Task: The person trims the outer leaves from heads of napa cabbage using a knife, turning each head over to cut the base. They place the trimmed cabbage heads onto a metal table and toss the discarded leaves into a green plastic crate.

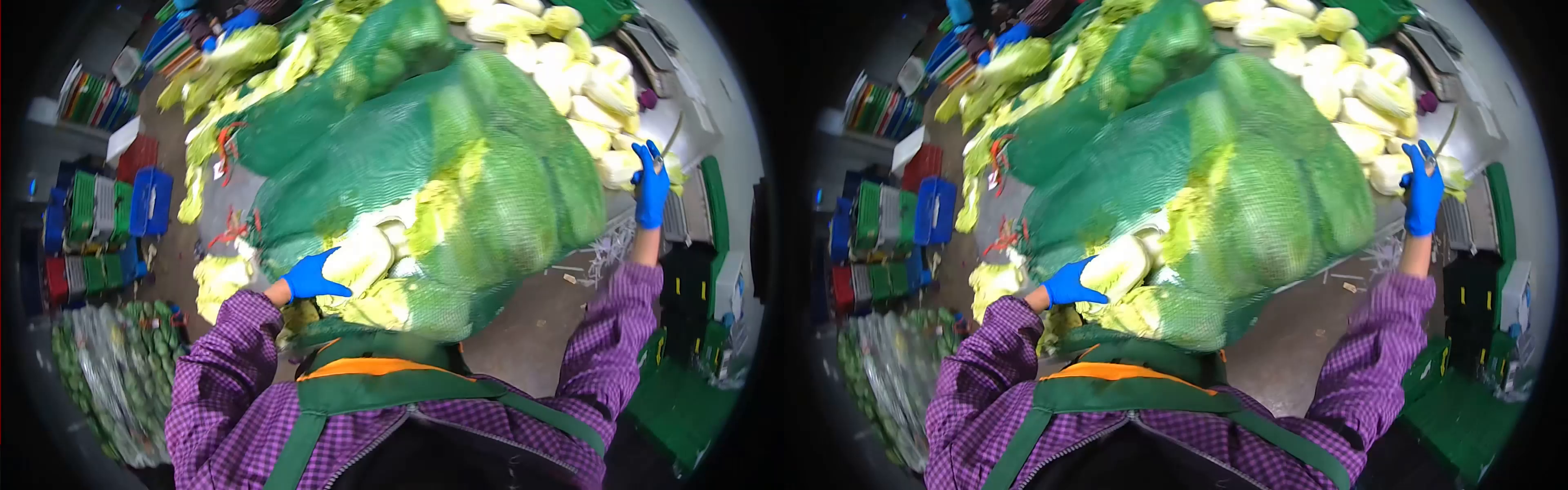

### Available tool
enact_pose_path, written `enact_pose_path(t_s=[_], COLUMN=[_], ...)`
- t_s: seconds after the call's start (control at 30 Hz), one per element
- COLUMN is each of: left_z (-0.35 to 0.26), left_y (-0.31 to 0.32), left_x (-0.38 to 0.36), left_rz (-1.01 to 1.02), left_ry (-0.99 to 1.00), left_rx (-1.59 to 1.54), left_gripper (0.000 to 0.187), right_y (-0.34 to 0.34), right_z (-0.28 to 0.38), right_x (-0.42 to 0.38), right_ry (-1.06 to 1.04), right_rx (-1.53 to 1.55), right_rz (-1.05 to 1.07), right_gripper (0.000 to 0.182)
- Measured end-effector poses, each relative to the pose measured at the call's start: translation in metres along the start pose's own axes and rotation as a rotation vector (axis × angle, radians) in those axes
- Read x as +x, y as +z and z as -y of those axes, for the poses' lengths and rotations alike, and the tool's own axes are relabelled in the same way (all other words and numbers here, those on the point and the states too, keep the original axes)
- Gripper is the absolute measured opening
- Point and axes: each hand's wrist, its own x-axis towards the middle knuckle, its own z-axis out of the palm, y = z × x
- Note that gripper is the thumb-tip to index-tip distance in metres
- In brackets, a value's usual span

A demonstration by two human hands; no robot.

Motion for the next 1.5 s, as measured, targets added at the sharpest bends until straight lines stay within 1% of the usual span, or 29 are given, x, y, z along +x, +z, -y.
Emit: enact_pose_path(t_s=[0.03,0.07,0.1,0.13,0.27,0.3,0.37,0.47,0.5,0.53,0.57,0.63,0.67,0.7,0.77,0.83,0.87,0.93,0.97,1.0,1.07,1.1,1.13,1.23,1.3,1.37,1.4,1.43,1.5], left_z=[0.025,0.044,0.068,0.075,0.127,0.146,0.187,0.243,0.265,0.285,0.298,0.319,0.338,0.336,0.311,0.298,0.283,0.277,0.278,0.289,0.321,0.336,0.348,0.339,0.329,0.316,0.306,0.3,0.309], left_y=[0.012,0.02,0.021,0.021,0.017,0.018,0.021,0.024,0.026,0.026,0.024,0.027,0.038,0.034,0.021,0.031,0.038,0.042,0.035,0.03,0.031,0.027,0.025,0.015,0.015,0.022,0.023,0.021,0.021], left_x=[-0.012,-0.027,-0.064,-0.086,-0.162,-0.18,-0.213,-0.258,-0.269,-0.275,-0.275,-0.271,-0.265,-0.269,-0.271,-0.25,-0.237,-0.224,-0.225,-0.225,-0.233,-0.234,-0.233,-0.237,-0.235,-0.226,-0.225,-0.223,-0.219], left_rz=[-0.083,-0.171,-0.227,-0.317,-0.55,-0.598,-0.637,-0.64,-0.531,-0.419,-0.418,-0.308,-0.408,-0.406,-0.695,-0.605,-0.603,-0.666,-0.656,-0.652,-0.493,-0.493,-0.467,-0.477,-0.663,-0.652,-0.677,-0.7,-0.708], left_ry=[0.073,0.147,0.092,0.077,0.029,0.022,0.007,-0.078,-0.103,-0.119,-0.121,-0.273,-0.3,-0.294,-0.138,-0.211,-0.323,-0.336,-0.357,-0.351,-0.021,-0.022,0.03,0.045,-0.053,-0.105,-0.204,-0.301,-0.279], left_rx=[-0.208,-0.413,-0.432,-0.498,-0.594,-0.592,-0.615,-0.612,-0.671,-0.726,-0.738,-0.602,-0.667,-0.667,-0.216,0.146,0.127,-0.084,-0.157,-0.151,-0.287,-0.282,-0.297,-0.296,-0.293,-0.168,-0.094,-0.015,-0.048], left_gripper=[0.1,0.095,0.095,0.091,0.089,0.09,0.092,0.088,0.086,0.085,0.085,0.082,0.087,0.087,0.094,0.103,0.106,0.103,0.1,0.1,0.096,0.096,0.095,0.092,0.095,0.101,0.102,0.104,0.105], right_y=[0.012,0.031,0.068,0.087,0.167,0.189,0.242,0.325,0.355,0.385,0.407,0.455,0.471,0.487,0.501,0.498,0.497,0.496,0.494,0.494,0.487,0.49,0.5,0.475,0.47,0.462,0.469,0.47,0.481], right_z=[0.023,0.05,0.097,0.122,0.176,0.193,0.199,0.201,0.191,0.18,0.185,0.155,0.137,0.12,0.086,0.088,0.094,0.096,0.097,0.097,0.112,0.119,0.09,0.119,0.13,0.16,0.143,0.147,0.13], right_x=[-0.023,-0.051,-0.099,-0.128,-0.242,-0.274,-0.337,-0.438,-0.472,-0.502,-0.526,-0.569,-0.592,-0.611,-0.648,-0.651,-0.645,-0.635,-0.627,-0.616,-0.602,-0.593,-0.579,-0.547,-0.556,-0.578,-0.602,-0.614,-0.634], right_ry=[-0.005,-0.063,0.058,0.052,0.019,0.156,0.086,0.154,0.132,0.126,0.374,0.288,0.342,0.393,0.053,0.015,0.019,0.03,0.036,-0.053,-0.13,-0.128,-0.131,-0.211,-0.47,-0.079,-0.056,0.103,-0.01], right_rx=[-0.018,-0.127,-0.143,-0.126,0.07,0.128,0.116,0.185,0.188,0.269,0.368,0.364,0.26,0.159,0.004,0.046,-0.049,-0.139,-0.142,-0.22,-0.368,-0.436,-0.494,-0.35,-0.231,-0.168,-0.039,0.047,0.01], right_rz=[0.101,0.135,0.229,0.307,0.671,0.792,1.029,1.244,1.271,1.277,1.274,1.301,1.339,1.368,1.254,1.191,1.217,1.197,1.19,1.171,1.092,1.02,0.971,0.83,0.767,1.052,1.095,1.218,1.272], right_gripper=[0.028,0.034,0.042,0.048,0.049,0.05,0.043,0.032,0.029,0.031,0.034,0.045,0.05,0.055,0.065,0.064,0.06,0.044,0.044,0.04,0.033,0.029,0.035,0.044,0.052,0.038,0.031,0.028,0.027])
